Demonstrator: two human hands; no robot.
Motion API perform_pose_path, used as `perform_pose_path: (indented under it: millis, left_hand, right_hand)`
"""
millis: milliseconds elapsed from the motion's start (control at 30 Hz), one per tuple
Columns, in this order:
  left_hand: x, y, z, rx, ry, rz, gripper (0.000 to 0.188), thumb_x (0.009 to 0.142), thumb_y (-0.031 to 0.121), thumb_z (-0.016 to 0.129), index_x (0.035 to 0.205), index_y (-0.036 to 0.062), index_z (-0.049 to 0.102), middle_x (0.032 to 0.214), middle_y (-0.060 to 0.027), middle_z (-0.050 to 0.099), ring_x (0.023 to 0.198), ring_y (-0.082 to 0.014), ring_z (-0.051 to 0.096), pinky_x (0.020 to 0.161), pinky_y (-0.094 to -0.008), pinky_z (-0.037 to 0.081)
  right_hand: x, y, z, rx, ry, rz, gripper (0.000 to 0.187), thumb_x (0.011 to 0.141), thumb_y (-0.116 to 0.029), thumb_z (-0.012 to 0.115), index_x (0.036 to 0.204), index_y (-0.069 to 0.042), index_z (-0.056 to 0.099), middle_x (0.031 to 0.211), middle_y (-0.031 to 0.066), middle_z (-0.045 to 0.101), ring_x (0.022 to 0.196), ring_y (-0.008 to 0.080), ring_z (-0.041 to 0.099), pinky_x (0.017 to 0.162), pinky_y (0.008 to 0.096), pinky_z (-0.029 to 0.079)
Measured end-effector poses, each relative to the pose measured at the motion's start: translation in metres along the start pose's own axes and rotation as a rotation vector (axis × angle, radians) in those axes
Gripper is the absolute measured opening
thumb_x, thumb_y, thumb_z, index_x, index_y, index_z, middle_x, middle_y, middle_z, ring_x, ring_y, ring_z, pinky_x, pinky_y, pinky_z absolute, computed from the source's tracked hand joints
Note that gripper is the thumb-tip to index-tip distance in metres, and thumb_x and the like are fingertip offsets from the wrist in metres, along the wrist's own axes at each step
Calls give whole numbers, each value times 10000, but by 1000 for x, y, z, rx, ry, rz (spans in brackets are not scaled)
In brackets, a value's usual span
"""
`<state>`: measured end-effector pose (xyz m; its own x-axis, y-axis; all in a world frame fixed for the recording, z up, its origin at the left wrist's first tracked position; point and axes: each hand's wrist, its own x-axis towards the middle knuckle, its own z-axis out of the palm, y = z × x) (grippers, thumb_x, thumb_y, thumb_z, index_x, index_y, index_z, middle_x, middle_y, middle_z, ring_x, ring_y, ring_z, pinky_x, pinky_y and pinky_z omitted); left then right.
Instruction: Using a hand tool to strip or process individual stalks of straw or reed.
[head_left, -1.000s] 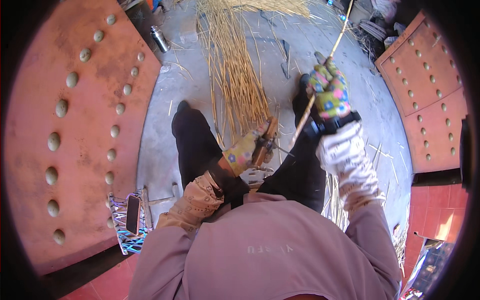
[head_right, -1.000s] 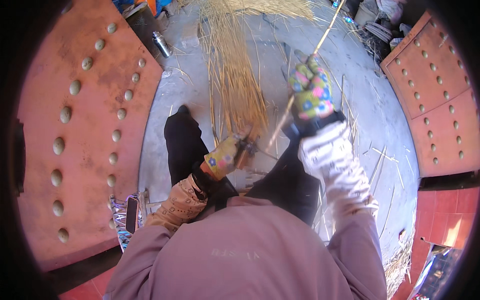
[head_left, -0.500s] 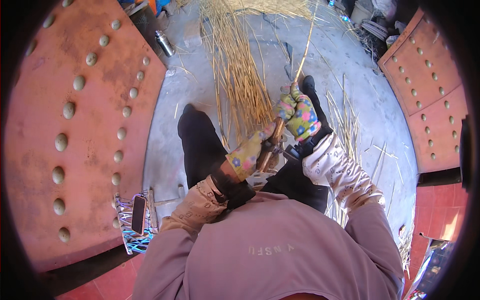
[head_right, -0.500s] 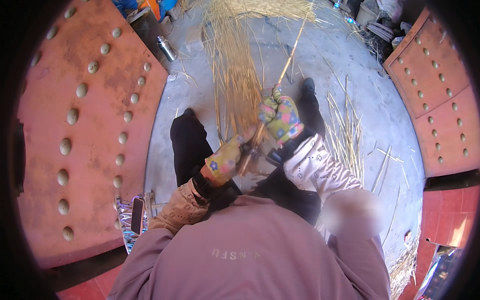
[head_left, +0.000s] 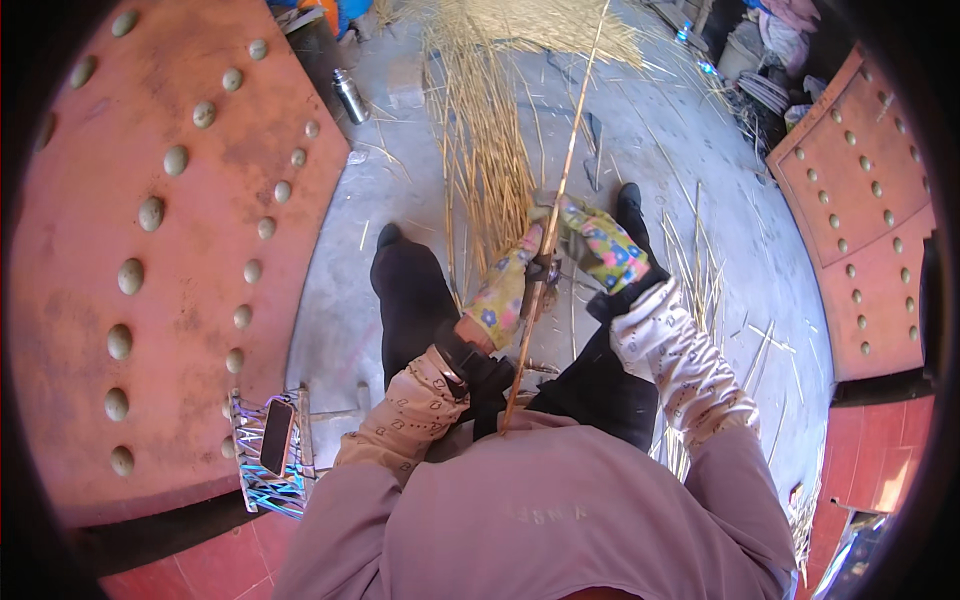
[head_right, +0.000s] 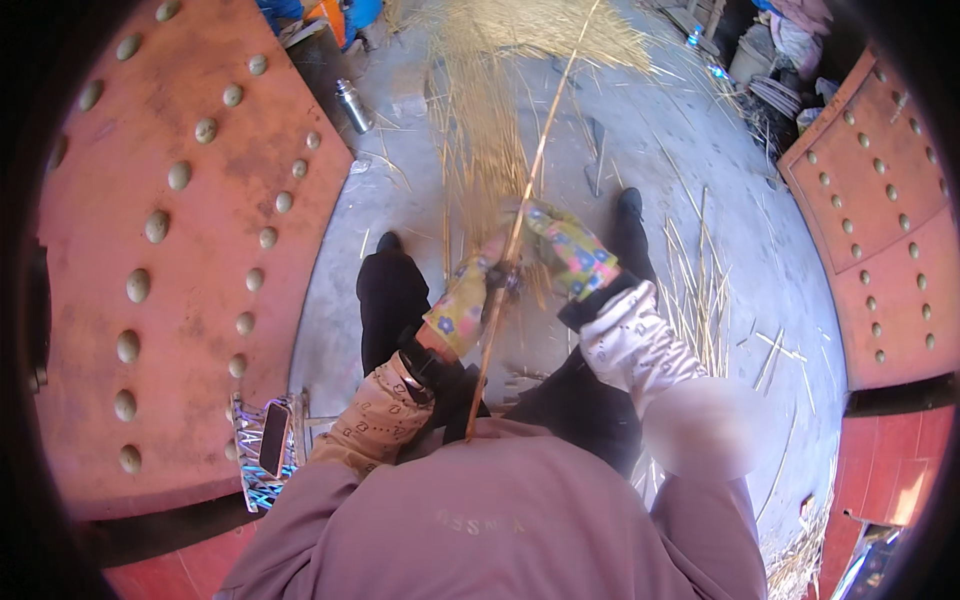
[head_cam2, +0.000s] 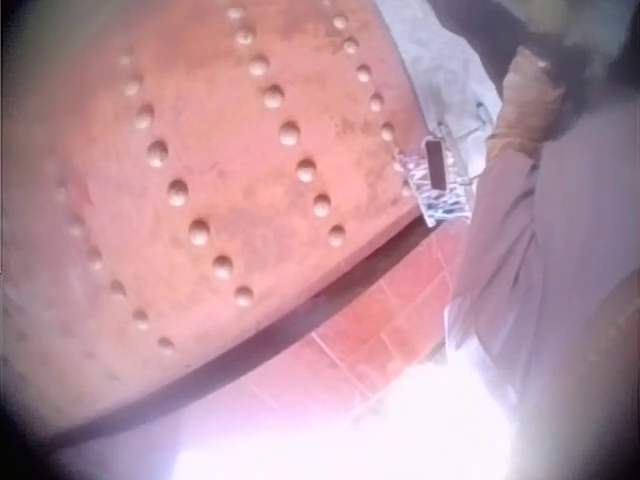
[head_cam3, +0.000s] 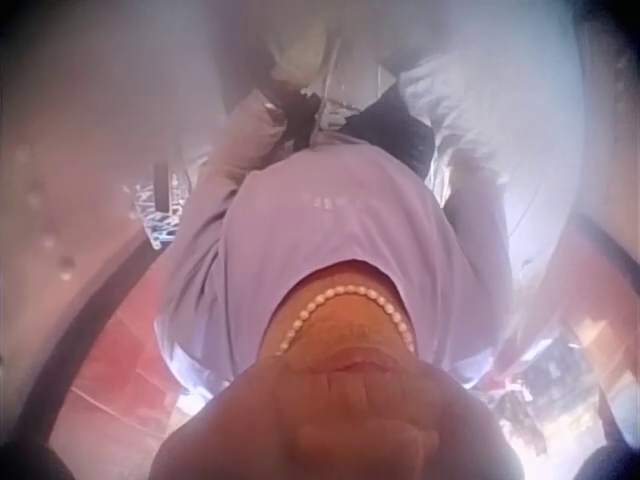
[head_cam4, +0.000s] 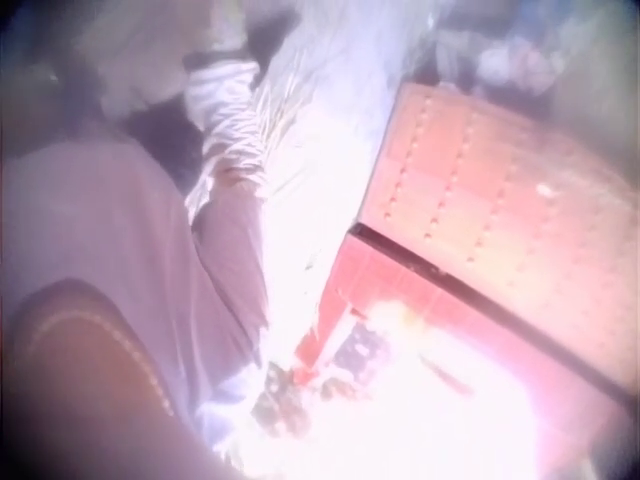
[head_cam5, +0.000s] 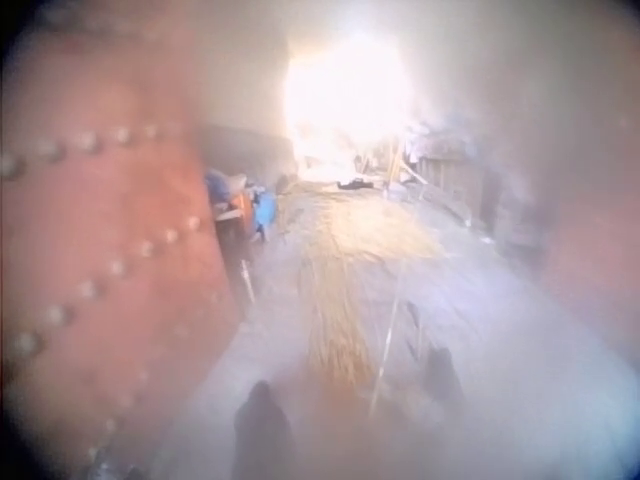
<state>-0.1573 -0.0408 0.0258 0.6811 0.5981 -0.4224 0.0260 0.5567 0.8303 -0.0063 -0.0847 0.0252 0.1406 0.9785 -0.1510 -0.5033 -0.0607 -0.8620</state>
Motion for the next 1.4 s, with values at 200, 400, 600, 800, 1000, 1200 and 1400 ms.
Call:
perform_pose_path:
  millis: [200, 400, 600, 800, 1000, 1200, 1400]
  left_hand:
    - [45, 6, -9, -234, 76, 146, 400, 804, 489, 453, 791, 100, 547, 655, 1, 557, 500, -94, 507, 423, -226, 392]
    - [46, 0, 18, -313, 107, 220, 428, 825, 432, 454, 925, 28, 556, 818, -52, 592, 713, -147, 556, 628, -268, 448]
    - [75, 19, -21, -552, 126, 330, 452, 786, 473, 489, 971, 61, 461, 779, -62, 562, 670, -157, 553, 545, -292, 468]
    - [88, 24, -25, -581, 179, 419, 489, 749, 516, 516, 973, 81, 515, 771, -11, 546, 625, -126, 528, 553, -241, 436]
    - [90, -42, 17, -486, -2, 248, 488, 782, 502, 475, 954, 50, 537, 856, -46, 563, 696, -147, 545, 592, -271, 454]
    - [82, -16, -11, -534, -22, 289, 362, 838, 381, 450, 1001, 68, 529, 911, -37, 576, 765, -140, 542, 615, -247, 436]
    - [110, 20, -82, -544, 280, 463, 363, 854, 380, 407, 1012, 80, 534, 931, -32, 575, 777, -129, 534, 653, -250, 438]
  right_hand:
    - [-29, 40, -36, -128, 261, 130, 428, 837, -380, 458, 1128, -65, 453, 938, 55, 565, 837, 151, 543, 713, 296, 422]
    - [-46, 65, -52, -7, 170, 146, 183, 834, -201, 493, 865, -34, 559, 674, 27, 554, 475, 76, 479, 401, 173, 352]
    - [-168, 90, -120, -520, 215, -42, 192, 801, -225, 552, 713, -56, 524, 612, -48, 450, 583, 89, 472, 496, 241, 368]
    - [-295, 100, -239, -951, 190, 197, 209, 791, -201, 544, 907, -30, 571, 774, 42, 594, 634, 102, 545, 549, 229, 465]
    - [-112, 59, -88, -202, 104, 37, 384, 795, -261, 549, 1073, -5, 484, 778, 3, 500, 647, 81, 466, 490, 219, 385]
    - [-68, 71, -72, -847, 290, 112, 108, 789, -156, 535, 812, -53, 554, 587, -45, 425, 466, 20, 363, 402, 158, 276]
    - [-230, 116, -194, -1342, 314, 57, 126, 734, -147, 481, 756, -100, 597, 717, 63, 559, 661, 209, 542, 565, 320, 429]
